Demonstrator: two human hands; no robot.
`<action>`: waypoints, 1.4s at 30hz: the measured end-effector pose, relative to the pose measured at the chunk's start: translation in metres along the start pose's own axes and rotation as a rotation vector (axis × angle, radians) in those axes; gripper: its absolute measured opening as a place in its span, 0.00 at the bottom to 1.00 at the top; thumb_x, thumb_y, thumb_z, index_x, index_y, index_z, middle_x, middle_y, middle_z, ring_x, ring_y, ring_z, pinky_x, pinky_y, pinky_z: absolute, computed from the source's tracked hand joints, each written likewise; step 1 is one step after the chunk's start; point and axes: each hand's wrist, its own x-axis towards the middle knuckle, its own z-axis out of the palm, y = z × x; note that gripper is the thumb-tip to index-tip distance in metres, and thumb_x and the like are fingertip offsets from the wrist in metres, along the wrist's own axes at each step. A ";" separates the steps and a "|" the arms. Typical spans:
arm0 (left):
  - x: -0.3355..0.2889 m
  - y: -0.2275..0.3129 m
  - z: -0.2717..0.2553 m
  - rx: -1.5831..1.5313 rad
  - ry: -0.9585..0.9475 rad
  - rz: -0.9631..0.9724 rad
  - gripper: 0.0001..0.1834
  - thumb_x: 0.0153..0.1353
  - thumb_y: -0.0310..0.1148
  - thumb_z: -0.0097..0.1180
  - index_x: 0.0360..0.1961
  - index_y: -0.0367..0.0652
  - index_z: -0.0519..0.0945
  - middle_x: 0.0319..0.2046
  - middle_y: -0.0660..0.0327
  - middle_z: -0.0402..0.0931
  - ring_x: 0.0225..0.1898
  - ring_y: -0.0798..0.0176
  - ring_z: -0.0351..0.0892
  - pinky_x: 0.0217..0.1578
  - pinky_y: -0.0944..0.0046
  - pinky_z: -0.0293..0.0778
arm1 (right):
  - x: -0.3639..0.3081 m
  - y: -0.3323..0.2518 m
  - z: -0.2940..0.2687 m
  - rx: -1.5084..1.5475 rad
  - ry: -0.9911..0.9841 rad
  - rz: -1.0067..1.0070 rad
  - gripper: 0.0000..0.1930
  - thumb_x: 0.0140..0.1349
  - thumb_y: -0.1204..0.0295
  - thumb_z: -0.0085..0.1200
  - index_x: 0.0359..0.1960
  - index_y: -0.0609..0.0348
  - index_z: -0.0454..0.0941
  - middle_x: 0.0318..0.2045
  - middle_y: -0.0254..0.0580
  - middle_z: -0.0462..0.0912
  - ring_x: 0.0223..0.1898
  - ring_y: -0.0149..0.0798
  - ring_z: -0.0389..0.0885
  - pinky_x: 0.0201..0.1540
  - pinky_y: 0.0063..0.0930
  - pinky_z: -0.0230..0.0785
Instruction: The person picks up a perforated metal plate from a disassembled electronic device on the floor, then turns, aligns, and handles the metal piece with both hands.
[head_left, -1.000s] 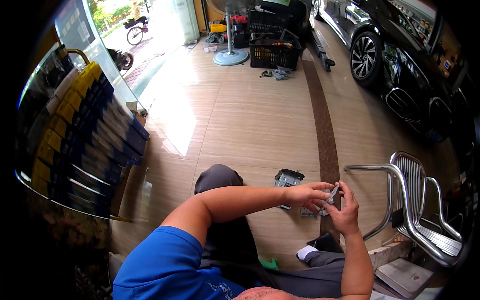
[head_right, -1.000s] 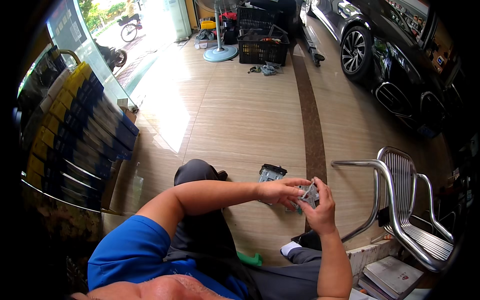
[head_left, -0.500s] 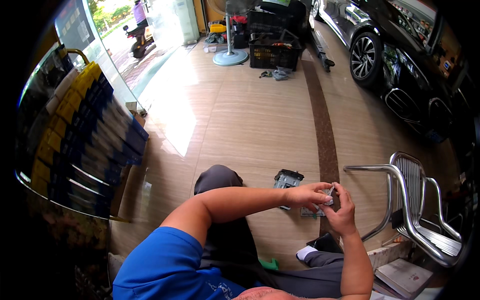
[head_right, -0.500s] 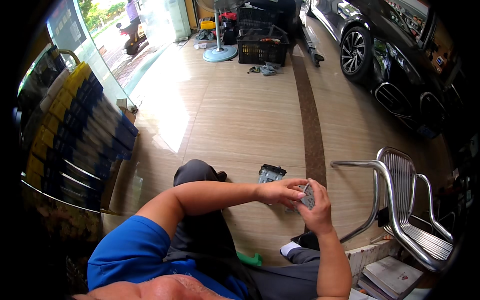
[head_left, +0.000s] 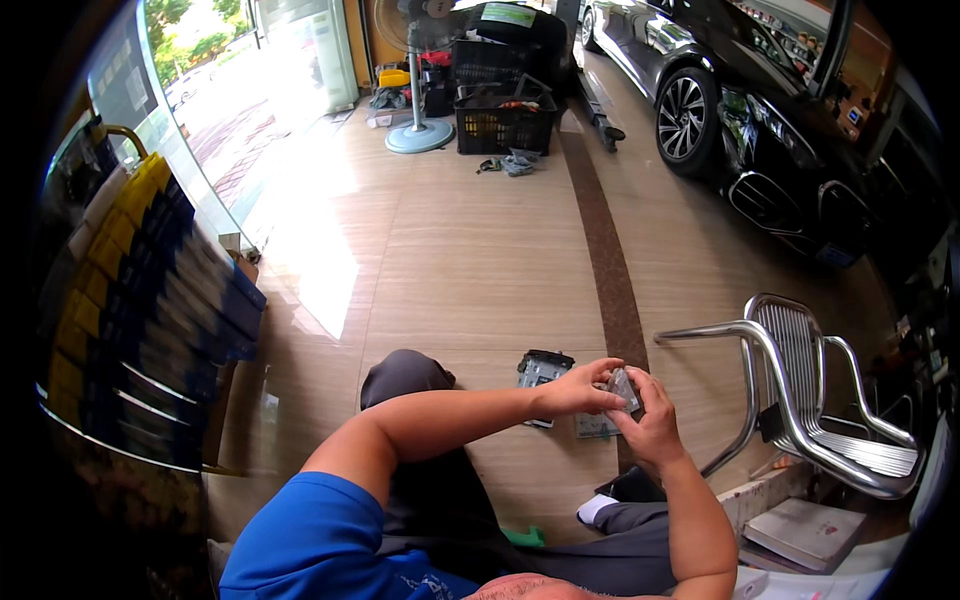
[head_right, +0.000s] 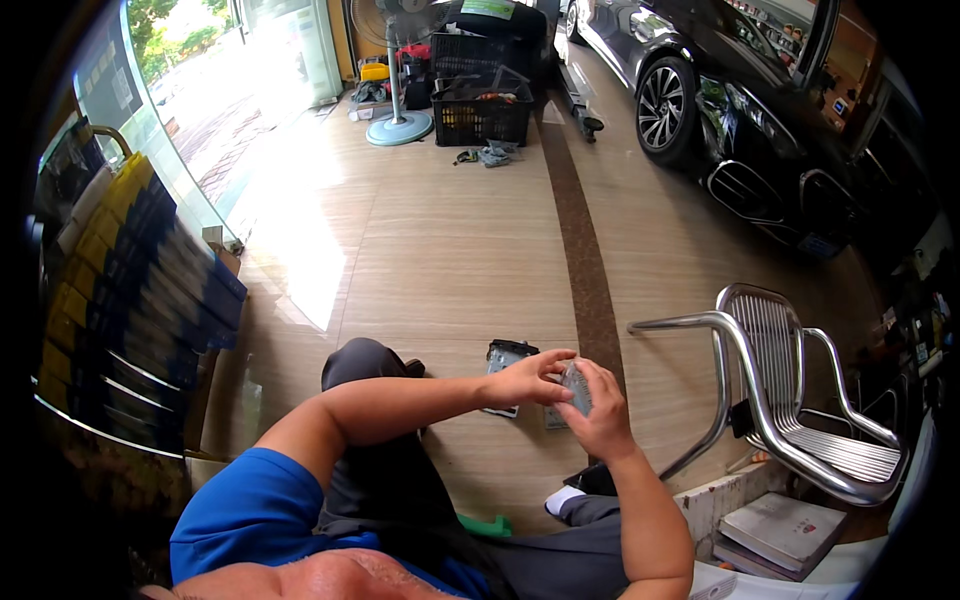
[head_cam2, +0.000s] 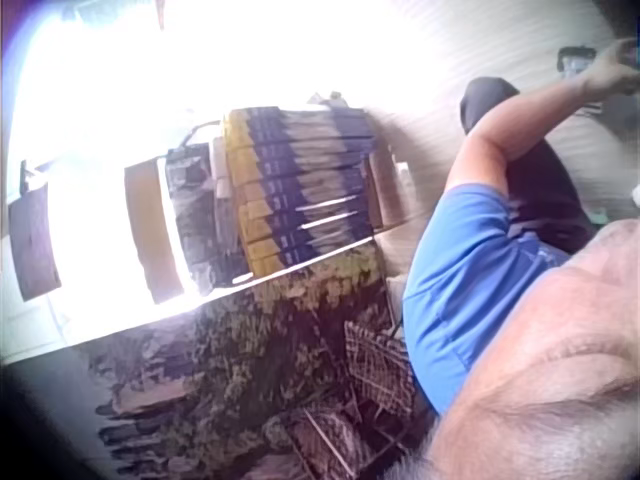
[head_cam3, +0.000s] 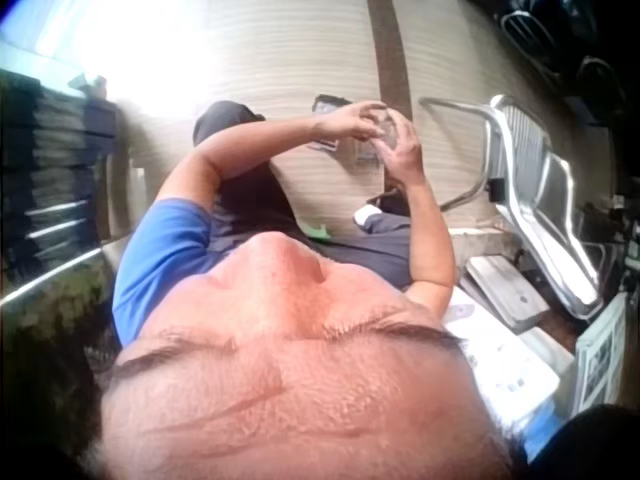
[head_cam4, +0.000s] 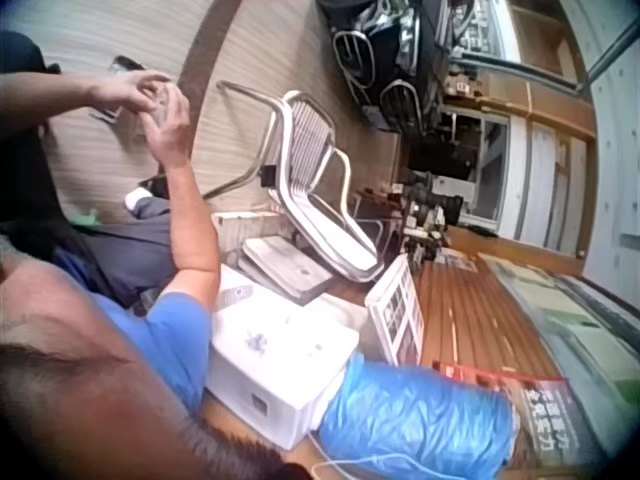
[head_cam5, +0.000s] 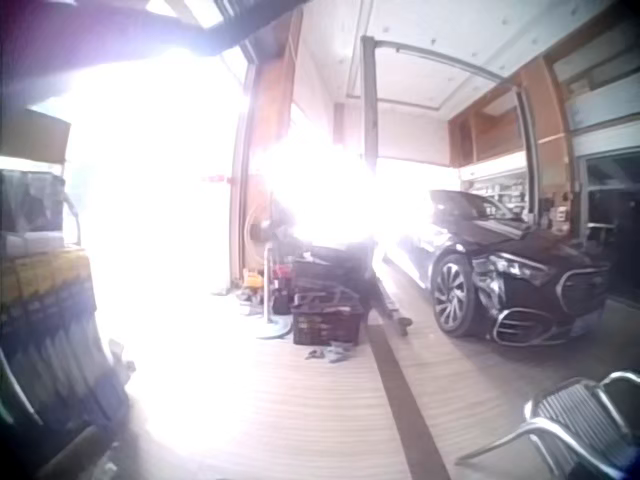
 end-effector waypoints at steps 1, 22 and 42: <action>0.000 0.000 0.000 0.001 0.000 0.009 0.50 0.63 0.38 0.66 0.75 0.40 0.46 0.62 0.52 0.64 0.59 0.61 0.71 0.55 0.62 0.73 | 0.000 -0.001 0.000 0.006 -0.002 0.004 0.34 0.49 0.72 0.70 0.59 0.64 0.70 0.57 0.56 0.76 0.58 0.57 0.75 0.61 0.44 0.69; -0.004 0.009 0.002 -0.091 0.070 0.006 0.31 0.74 0.50 0.46 0.72 0.48 0.60 0.64 0.59 0.66 0.67 0.56 0.65 0.51 0.51 0.79 | 0.005 -0.008 -0.005 0.060 0.051 -0.084 0.23 0.51 0.78 0.67 0.50 0.62 0.76 0.51 0.54 0.79 0.54 0.56 0.78 0.57 0.42 0.71; -0.002 0.006 0.005 -0.017 0.112 0.046 0.27 0.73 0.48 0.49 0.68 0.48 0.66 0.56 0.63 0.69 0.56 0.67 0.70 0.50 0.57 0.78 | 0.003 -0.005 -0.004 0.144 0.161 -0.060 0.06 0.59 0.81 0.60 0.38 0.63 0.80 0.44 0.50 0.84 0.47 0.48 0.83 0.51 0.35 0.74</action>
